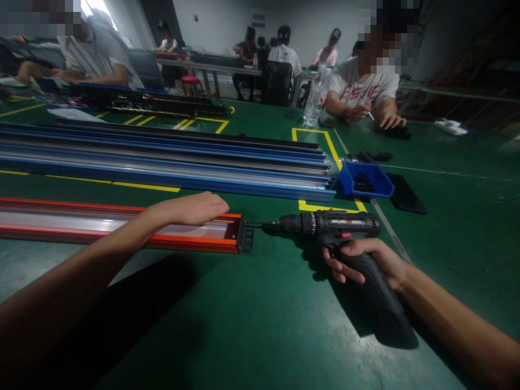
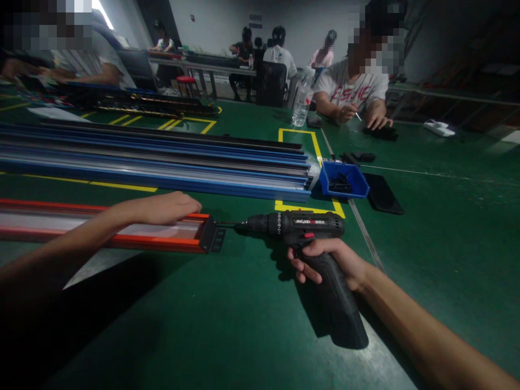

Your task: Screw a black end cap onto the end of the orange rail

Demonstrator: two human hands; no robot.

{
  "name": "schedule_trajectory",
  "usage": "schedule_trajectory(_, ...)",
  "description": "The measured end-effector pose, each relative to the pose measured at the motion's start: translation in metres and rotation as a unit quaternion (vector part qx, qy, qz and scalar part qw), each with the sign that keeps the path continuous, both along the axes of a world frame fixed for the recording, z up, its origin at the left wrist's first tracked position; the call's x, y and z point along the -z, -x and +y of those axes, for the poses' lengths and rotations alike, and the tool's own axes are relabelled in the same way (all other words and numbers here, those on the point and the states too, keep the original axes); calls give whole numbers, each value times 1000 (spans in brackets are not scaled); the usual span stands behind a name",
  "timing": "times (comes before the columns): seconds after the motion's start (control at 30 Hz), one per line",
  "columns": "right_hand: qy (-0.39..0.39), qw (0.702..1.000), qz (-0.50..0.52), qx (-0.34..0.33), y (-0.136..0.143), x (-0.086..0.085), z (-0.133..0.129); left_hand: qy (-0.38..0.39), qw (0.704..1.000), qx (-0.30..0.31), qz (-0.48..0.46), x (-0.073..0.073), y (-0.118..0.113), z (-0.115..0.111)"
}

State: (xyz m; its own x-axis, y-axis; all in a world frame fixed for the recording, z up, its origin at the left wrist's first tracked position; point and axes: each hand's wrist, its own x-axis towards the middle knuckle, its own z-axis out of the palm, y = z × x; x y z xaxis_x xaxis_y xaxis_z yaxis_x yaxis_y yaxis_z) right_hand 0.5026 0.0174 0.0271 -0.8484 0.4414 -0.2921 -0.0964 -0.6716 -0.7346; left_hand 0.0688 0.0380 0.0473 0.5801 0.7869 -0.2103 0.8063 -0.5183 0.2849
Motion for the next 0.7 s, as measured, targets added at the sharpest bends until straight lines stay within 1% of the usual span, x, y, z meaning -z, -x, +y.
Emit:
schedule_trajectory(0.13,-6,1000,1,-1,1,0,0,19,999,-25,-11,-1,0,0)
schedule_trajectory(0.27,-7,1000,4,2,1,0,-1,10,1000,-10,-8,0,0,0)
schedule_trajectory(0.5,-5,1000,6,0,2,-1,0,1,1000,-13,-10,-4,-4,-2)
schedule_trajectory(0.6,-5,1000,6,0,1,-1,0,-2,1000,-5,-20,-4,-3,-2)
schedule_trajectory(0.7,-5,1000,6,2,1,0,0,6,1000,-13,-24,-2,-1,-1)
